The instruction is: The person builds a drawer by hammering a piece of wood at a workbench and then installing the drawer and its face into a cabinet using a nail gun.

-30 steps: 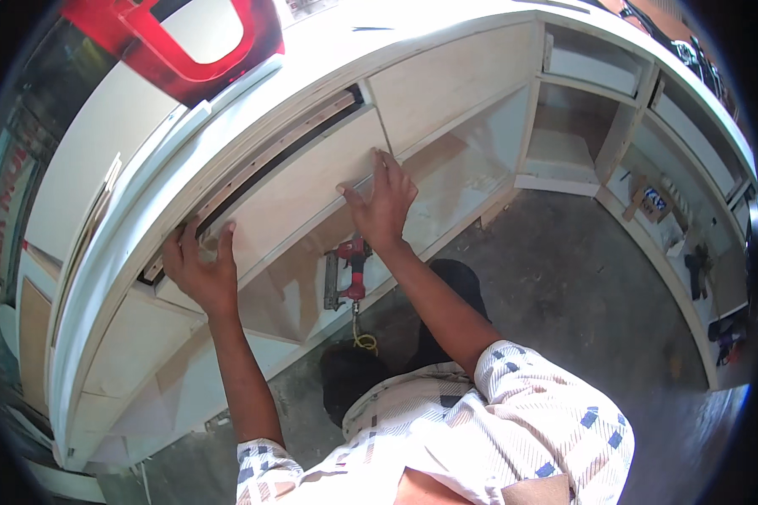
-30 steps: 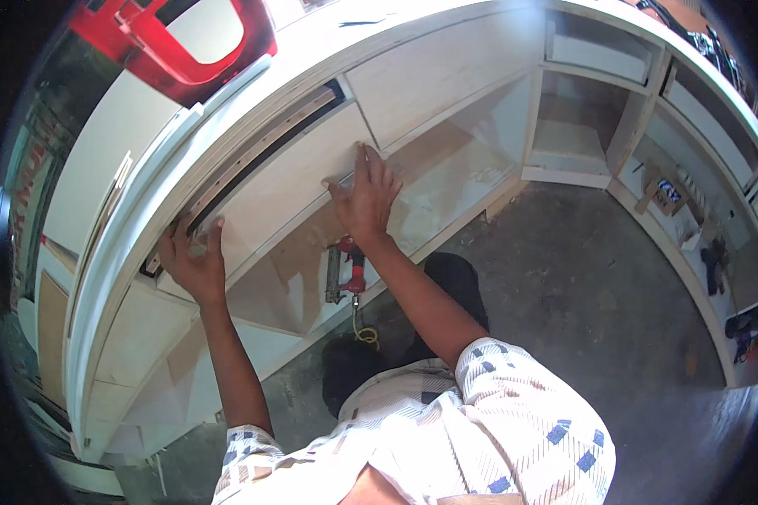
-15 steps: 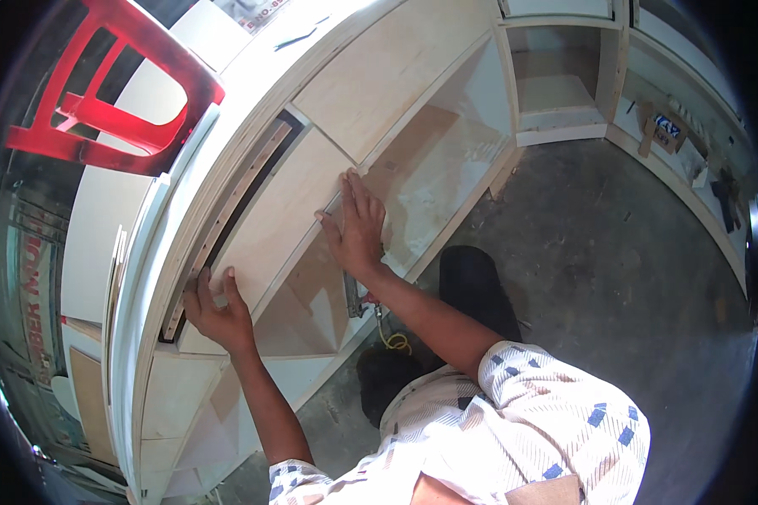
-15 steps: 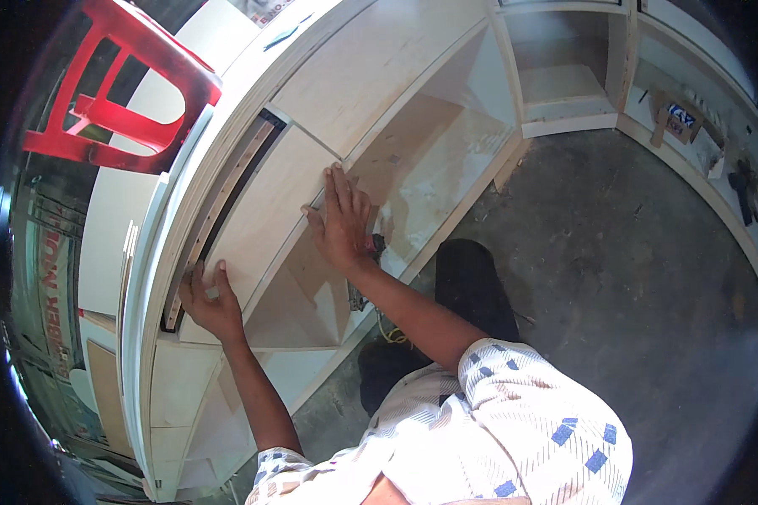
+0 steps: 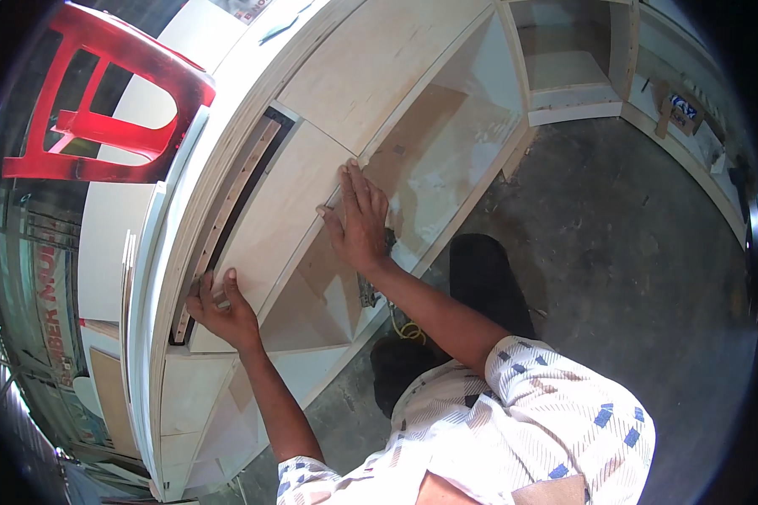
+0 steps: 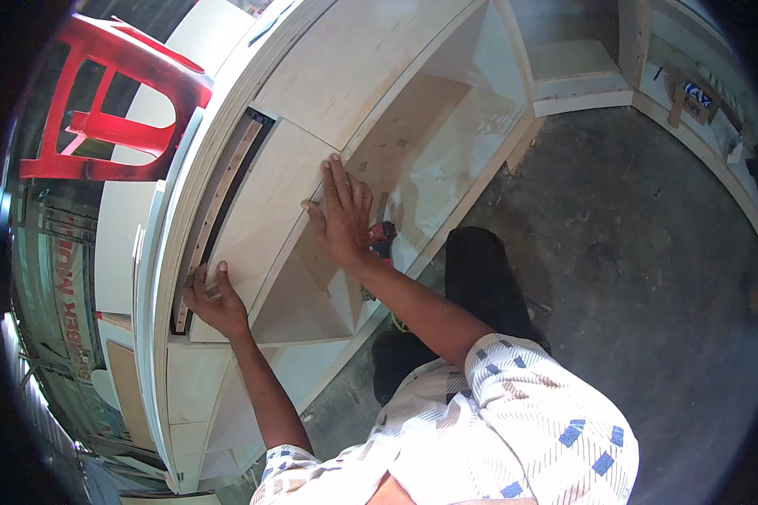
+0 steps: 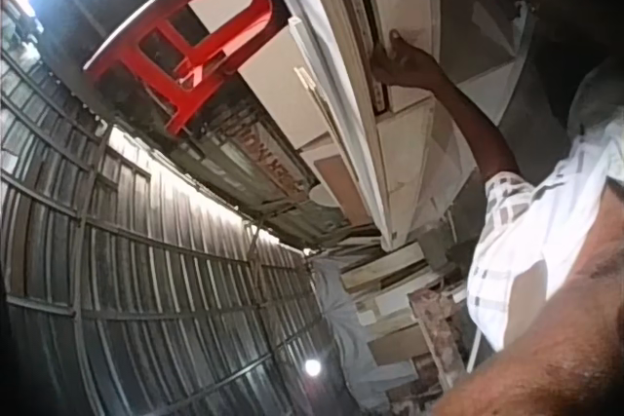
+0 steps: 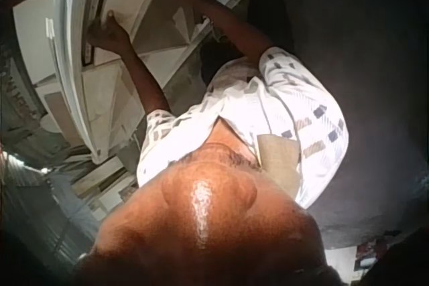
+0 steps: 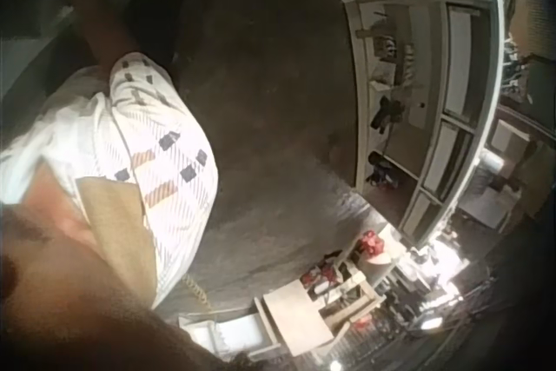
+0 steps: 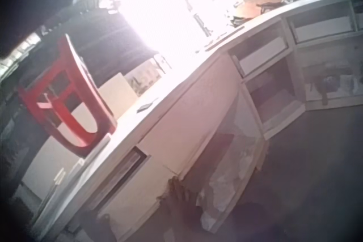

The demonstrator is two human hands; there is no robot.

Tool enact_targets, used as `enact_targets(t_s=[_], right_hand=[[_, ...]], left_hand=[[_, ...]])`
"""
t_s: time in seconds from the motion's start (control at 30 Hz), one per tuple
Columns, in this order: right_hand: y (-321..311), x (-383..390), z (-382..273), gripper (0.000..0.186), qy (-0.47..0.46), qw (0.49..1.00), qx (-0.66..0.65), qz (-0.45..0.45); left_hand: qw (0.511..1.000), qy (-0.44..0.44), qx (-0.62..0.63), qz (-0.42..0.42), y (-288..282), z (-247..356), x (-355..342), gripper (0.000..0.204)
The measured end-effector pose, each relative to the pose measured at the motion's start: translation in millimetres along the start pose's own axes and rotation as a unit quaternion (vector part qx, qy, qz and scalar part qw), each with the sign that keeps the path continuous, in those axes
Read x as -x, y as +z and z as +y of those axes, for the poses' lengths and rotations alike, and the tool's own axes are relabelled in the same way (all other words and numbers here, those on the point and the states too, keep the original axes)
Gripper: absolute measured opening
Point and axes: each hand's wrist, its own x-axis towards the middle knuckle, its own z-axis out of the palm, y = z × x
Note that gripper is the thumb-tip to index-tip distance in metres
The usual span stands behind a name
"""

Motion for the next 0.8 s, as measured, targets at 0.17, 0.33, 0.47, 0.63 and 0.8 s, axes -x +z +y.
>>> enact_targets(t_s=[0.17,0.33,0.47,0.63,0.8], right_hand=[[-5,-1,2,0.076,0.000,1.000,-0.001,-0.003],[-14,-3,6,0.075,-0.017,0.999,-0.024,-0.040],[-11,-2,8,0.072,-0.010,0.999,-0.032,-0.038],[-9,-1,2,0.071,0.006,0.999,-0.024,-0.020],[-14,3,8,0.064,-0.012,0.998,-0.057,-0.009]], left_hand=[[0.999,0.009,-0.027,-0.013,-3,1,0,0.040],[1.000,-0.012,-0.016,0.000,-3,6,0,0.040],[1.000,-0.012,-0.015,0.011,0,3,2,0.039],[0.999,-0.040,-0.011,0.003,3,2,2,0.044],[0.999,-0.008,-0.036,0.024,3,10,2,0.040]])
